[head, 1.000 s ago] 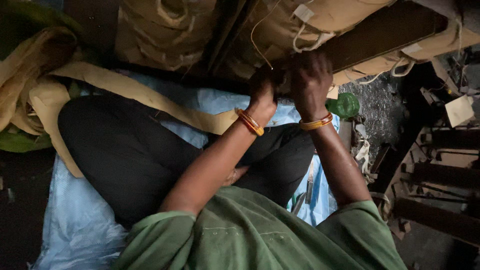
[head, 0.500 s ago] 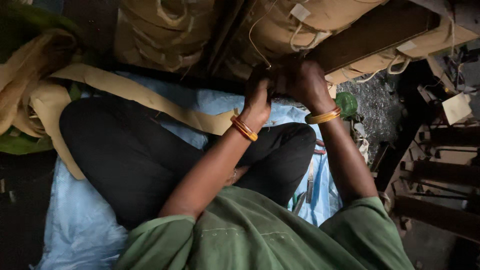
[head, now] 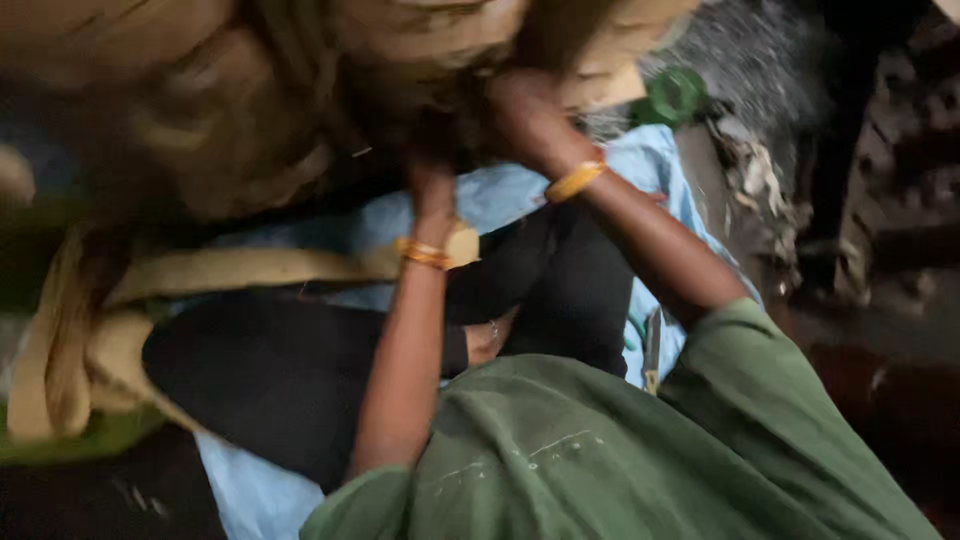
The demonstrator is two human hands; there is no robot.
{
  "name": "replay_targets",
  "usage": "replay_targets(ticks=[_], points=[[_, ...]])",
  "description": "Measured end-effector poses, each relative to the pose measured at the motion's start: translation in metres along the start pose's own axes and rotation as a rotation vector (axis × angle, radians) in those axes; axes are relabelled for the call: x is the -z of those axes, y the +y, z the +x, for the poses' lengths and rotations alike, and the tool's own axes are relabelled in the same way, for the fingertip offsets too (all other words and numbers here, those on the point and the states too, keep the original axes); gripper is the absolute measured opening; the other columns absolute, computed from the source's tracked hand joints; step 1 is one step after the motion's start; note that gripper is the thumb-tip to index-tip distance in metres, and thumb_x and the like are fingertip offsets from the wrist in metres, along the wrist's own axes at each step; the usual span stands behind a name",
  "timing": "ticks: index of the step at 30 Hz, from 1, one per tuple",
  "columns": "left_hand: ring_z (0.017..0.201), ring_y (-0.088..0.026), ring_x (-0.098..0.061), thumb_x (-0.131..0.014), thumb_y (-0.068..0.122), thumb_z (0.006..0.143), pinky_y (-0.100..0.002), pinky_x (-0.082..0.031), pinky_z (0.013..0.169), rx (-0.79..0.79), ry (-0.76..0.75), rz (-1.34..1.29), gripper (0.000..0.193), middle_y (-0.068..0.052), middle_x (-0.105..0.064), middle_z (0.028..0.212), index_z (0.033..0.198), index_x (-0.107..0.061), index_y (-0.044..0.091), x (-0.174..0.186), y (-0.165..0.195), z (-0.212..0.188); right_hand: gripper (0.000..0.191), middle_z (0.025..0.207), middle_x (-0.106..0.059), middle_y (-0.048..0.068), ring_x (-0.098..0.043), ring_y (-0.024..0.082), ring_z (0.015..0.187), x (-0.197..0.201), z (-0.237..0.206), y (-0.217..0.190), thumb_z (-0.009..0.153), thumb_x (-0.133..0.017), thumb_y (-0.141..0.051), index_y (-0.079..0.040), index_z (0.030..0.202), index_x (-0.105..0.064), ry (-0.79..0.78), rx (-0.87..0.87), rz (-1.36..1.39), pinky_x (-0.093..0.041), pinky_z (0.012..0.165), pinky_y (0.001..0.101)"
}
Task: The person sits on a blue tarp and repeatedly folds and tucks strips of light brown paper into a wooden frame structure. The person handles the paper strips by hand, folding them and inserting them into slots in the frame.
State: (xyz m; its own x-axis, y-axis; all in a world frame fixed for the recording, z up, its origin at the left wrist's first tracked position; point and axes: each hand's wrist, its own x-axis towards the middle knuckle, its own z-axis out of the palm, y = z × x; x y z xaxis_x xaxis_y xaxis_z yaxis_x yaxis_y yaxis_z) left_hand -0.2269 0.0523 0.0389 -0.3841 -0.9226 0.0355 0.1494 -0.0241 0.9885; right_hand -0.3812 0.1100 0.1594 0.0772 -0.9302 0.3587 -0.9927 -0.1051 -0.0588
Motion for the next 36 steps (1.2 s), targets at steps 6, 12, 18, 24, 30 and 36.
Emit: replay_targets(ticks=[6,12,18,24,30,36], points=[[0.117,-0.023,-0.063,-0.063,0.008,0.097,-0.037,-0.049,0.108,0.053,-0.073,-0.438,0.034,-0.013,-0.068,0.128,0.128,-0.063,-0.004,0.000,0.003,0.011,0.010,0.072,-0.066,0.016,-0.067,0.035,0.068,0.031,0.012,-0.013,0.086,-0.067,-0.017,-0.009,0.079,-0.069,-0.151,-0.106,0.048,-0.050,0.056,0.0463],[0.126,-0.023,-0.060,-0.061,0.000,0.098,-0.037,-0.045,0.115,0.044,-0.109,-0.597,0.038,-0.012,-0.063,0.136,0.135,-0.059,-0.005,-0.010,0.027,0.010,0.028,0.078,-0.067,0.015,-0.066,0.032,0.066,0.055,-0.013,-0.028,0.085,-0.063,-0.007,0.003,0.111,-0.069,0.155,-0.102,0.143,-0.051,0.055,0.0428],[0.115,-0.019,-0.062,-0.068,0.008,0.100,-0.034,-0.046,0.106,0.009,-0.023,-0.200,0.031,-0.010,-0.068,0.127,0.127,-0.065,-0.006,-0.025,0.071,-0.008,0.020,0.089,-0.069,0.010,-0.070,0.031,0.080,0.020,-0.145,0.057,0.086,-0.078,-0.012,-0.009,0.099,-0.064,0.489,-0.667,0.204,-0.055,0.070,0.0410],[0.102,-0.016,-0.061,-0.069,0.012,0.103,-0.033,-0.049,0.097,-0.012,-0.020,-0.096,0.019,-0.007,-0.071,0.111,0.114,-0.068,-0.003,-0.029,0.085,-0.004,0.080,0.131,-0.072,0.008,-0.054,0.036,0.120,-0.006,-0.211,0.237,0.079,-0.064,0.004,-0.008,0.154,-0.038,0.219,-0.874,-0.151,-0.038,0.105,0.0515],[0.082,-0.013,-0.063,-0.070,0.011,0.095,-0.031,-0.054,0.076,0.022,0.036,0.020,0.012,-0.004,-0.070,0.092,0.100,-0.070,-0.001,-0.017,0.088,-0.003,0.090,0.137,-0.059,0.027,-0.045,0.047,0.130,-0.027,-0.207,0.275,0.073,-0.077,-0.007,0.001,0.153,-0.036,-0.064,-0.853,-0.130,-0.022,0.115,0.0634],[0.077,-0.009,-0.061,-0.072,0.013,0.095,-0.026,-0.050,0.072,0.123,-0.017,-0.161,0.014,-0.001,-0.071,0.089,0.100,-0.073,0.000,-0.010,0.104,-0.004,0.087,0.145,-0.055,0.027,-0.043,0.051,0.134,-0.034,-0.208,0.266,0.073,-0.076,-0.005,0.002,0.151,-0.038,0.009,-0.792,-0.107,-0.019,0.115,0.0648]])
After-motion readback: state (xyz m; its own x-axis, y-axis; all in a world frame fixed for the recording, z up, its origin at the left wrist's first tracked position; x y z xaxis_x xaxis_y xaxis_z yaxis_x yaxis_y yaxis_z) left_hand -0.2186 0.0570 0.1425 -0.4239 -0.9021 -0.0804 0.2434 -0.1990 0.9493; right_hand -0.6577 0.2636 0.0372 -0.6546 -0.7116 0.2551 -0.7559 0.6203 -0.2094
